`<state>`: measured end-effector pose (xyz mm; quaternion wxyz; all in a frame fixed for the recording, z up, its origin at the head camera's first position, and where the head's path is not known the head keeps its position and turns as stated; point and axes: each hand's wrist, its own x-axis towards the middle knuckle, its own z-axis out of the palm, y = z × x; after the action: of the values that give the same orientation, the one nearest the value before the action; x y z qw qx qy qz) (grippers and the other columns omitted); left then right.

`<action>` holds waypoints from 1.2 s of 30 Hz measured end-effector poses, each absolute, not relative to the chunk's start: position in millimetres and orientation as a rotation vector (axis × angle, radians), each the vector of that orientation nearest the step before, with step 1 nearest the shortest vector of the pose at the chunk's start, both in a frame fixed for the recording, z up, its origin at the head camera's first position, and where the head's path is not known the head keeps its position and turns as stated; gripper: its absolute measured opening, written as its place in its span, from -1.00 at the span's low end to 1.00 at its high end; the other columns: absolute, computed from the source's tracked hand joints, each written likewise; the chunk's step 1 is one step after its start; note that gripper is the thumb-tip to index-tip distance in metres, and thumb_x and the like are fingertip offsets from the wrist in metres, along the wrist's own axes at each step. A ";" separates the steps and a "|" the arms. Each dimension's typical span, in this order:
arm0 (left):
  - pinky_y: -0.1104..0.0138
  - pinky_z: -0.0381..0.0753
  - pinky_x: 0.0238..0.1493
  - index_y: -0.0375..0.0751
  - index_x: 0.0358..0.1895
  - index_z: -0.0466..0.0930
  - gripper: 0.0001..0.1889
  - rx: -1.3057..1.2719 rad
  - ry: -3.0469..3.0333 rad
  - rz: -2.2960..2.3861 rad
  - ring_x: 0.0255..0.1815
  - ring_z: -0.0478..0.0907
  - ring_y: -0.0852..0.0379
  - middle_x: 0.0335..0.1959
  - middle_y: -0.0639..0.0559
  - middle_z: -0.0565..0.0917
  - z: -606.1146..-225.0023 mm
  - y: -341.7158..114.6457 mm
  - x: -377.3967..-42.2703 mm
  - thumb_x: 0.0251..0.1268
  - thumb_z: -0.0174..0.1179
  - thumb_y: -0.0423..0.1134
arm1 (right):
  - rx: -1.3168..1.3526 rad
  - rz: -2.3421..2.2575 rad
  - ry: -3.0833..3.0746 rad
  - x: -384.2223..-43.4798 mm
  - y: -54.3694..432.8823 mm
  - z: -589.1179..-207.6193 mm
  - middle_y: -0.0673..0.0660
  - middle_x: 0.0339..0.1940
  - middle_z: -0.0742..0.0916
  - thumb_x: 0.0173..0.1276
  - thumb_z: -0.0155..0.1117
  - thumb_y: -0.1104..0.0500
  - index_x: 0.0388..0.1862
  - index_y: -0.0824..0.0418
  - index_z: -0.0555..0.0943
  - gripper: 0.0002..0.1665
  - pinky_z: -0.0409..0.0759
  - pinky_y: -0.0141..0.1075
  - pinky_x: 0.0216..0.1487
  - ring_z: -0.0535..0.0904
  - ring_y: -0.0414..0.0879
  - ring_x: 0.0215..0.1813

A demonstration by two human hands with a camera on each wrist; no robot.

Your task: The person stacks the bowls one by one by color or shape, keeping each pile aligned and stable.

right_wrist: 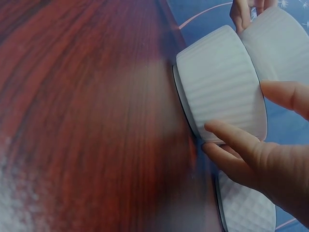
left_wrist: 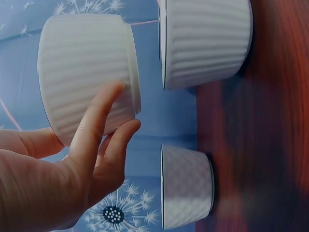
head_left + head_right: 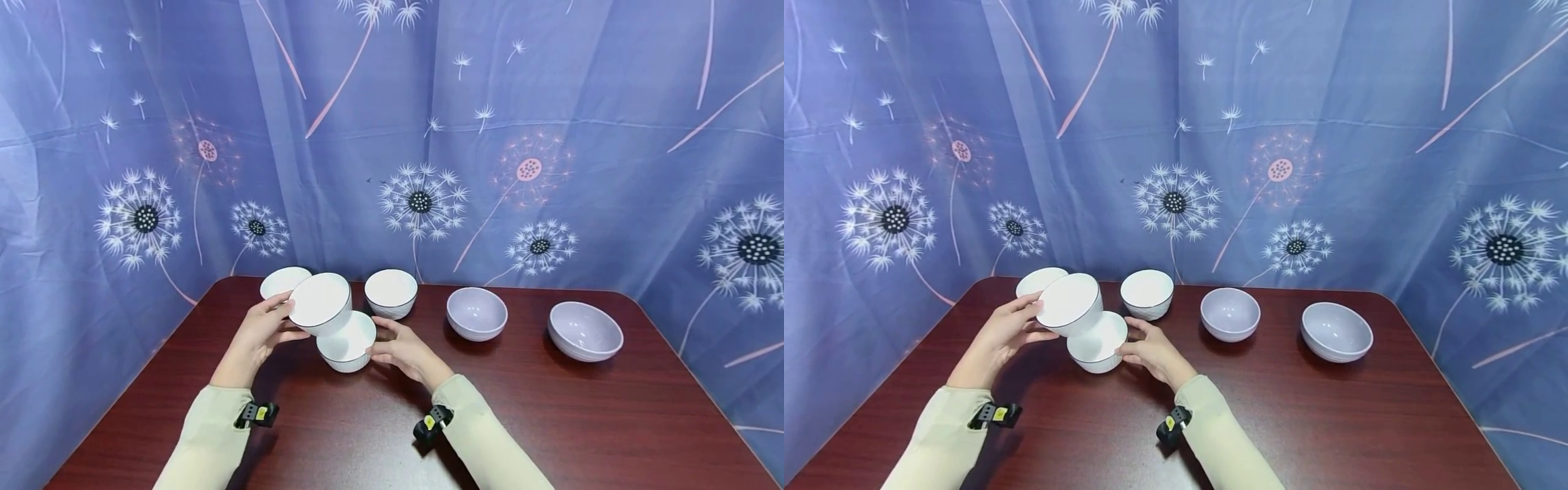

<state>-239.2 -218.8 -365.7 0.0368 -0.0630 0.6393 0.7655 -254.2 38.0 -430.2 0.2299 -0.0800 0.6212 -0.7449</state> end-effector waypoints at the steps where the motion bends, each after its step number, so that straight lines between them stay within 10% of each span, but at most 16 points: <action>1: 0.06 0.71 -0.24 -0.42 0.45 0.10 -0.49 -0.188 1.962 2.347 -0.38 0.67 0.14 -0.11 -0.10 0.48 -366.0 -217.4 -239.1 0.50 -0.11 -0.40 | -0.215 -2.050 1.706 -254.1 38.0 -429.9 0.43 0.32 0.36 0.18 0.19 0.53 0.48 0.31 0.16 -0.13 0.56 -0.12 0.14 0.54 0.03 0.00; 24: 0.16 0.72 -0.29 -0.45 0.41 0.18 -0.52 -0.116 2.137 2.139 -0.38 0.65 0.18 0.11 -0.33 0.39 -379.5 -200.3 -242.8 0.50 -0.08 -0.38 | -0.225 -2.058 1.687 -257.1 38.0 -433.3 0.41 0.30 0.38 0.19 0.19 0.55 0.47 0.31 0.17 -0.14 0.59 -0.18 0.09 0.53 0.07 0.06; 36: 0.19 0.73 -0.34 -0.48 0.36 0.24 -0.55 -0.087 2.207 2.076 -0.46 0.64 0.16 -0.16 -0.24 0.49 -381.8 -195.6 -241.5 0.48 -0.05 -0.41 | -0.215 -2.057 1.688 -256.6 38.6 -432.6 0.43 0.33 0.34 0.19 0.18 0.56 0.48 0.32 0.14 -0.12 0.57 -0.15 0.12 0.56 0.01 -0.01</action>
<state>-241.5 -195.6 -381.8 0.0551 -0.0286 0.7271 0.6837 -256.6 38.6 -432.6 0.2339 -0.0783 0.6148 -0.7491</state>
